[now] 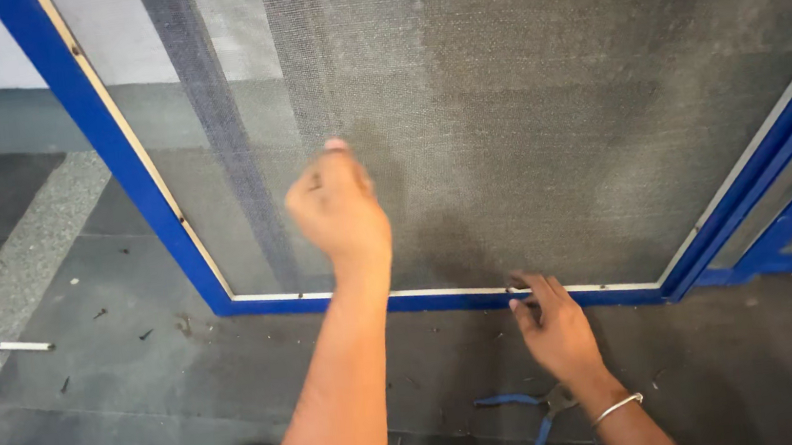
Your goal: The person is assembling a window screen by securing a mesh to a blue frame. They use a screwdriver to drive nails into the frame along the bottom edge, working from right to left. The person is sitting on the floor during the process.
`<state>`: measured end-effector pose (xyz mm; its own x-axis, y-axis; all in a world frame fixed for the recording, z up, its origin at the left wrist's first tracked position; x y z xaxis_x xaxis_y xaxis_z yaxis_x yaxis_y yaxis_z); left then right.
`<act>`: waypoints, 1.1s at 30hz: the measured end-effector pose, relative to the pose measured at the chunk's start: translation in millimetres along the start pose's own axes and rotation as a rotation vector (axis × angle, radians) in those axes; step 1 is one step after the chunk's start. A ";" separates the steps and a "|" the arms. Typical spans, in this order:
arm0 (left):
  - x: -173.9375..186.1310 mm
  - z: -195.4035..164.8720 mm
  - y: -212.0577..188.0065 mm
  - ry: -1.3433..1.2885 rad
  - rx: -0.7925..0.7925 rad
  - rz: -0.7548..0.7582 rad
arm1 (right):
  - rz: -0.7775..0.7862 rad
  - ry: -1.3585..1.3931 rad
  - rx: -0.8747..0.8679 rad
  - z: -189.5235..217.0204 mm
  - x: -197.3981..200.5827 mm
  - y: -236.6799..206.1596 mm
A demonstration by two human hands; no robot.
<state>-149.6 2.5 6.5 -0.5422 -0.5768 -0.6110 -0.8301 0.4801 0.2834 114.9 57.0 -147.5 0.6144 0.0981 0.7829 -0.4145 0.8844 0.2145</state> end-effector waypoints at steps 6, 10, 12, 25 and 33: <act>-50.3 -9.1 -19.8 0.073 0.573 1.124 | -0.047 0.035 0.066 4.9 5.2 -2.3; -53.2 0.9 -27.6 0.065 0.889 1.351 | -0.067 0.043 0.091 2.3 5.3 -0.9; -54.4 13.3 -29.1 0.046 0.883 1.286 | -0.061 0.035 0.079 -0.5 4.4 0.8; -59.4 12.2 -22.1 0.154 0.314 0.556 | -0.038 -0.019 0.050 10.5 8.3 -2.7; -57.4 15.0 -17.2 0.089 0.888 1.300 | -0.044 0.058 0.006 -3.4 5.8 1.1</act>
<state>-102.2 37.3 25.6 -0.8273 0.5020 -0.2522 0.5112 0.8588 0.0328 120.3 60.0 -144.6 0.6695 0.0858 0.7379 -0.3902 0.8859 0.2510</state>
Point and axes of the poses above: each hand's wrist, its own y-axis towards the middle knuckle, its own x-axis out of the back of the hand, z = x × y, the point moved 6 cm from there along y, towards the middle knuckle, and after that the axes turned 10 degrees about -y, right-handed, at the moved point
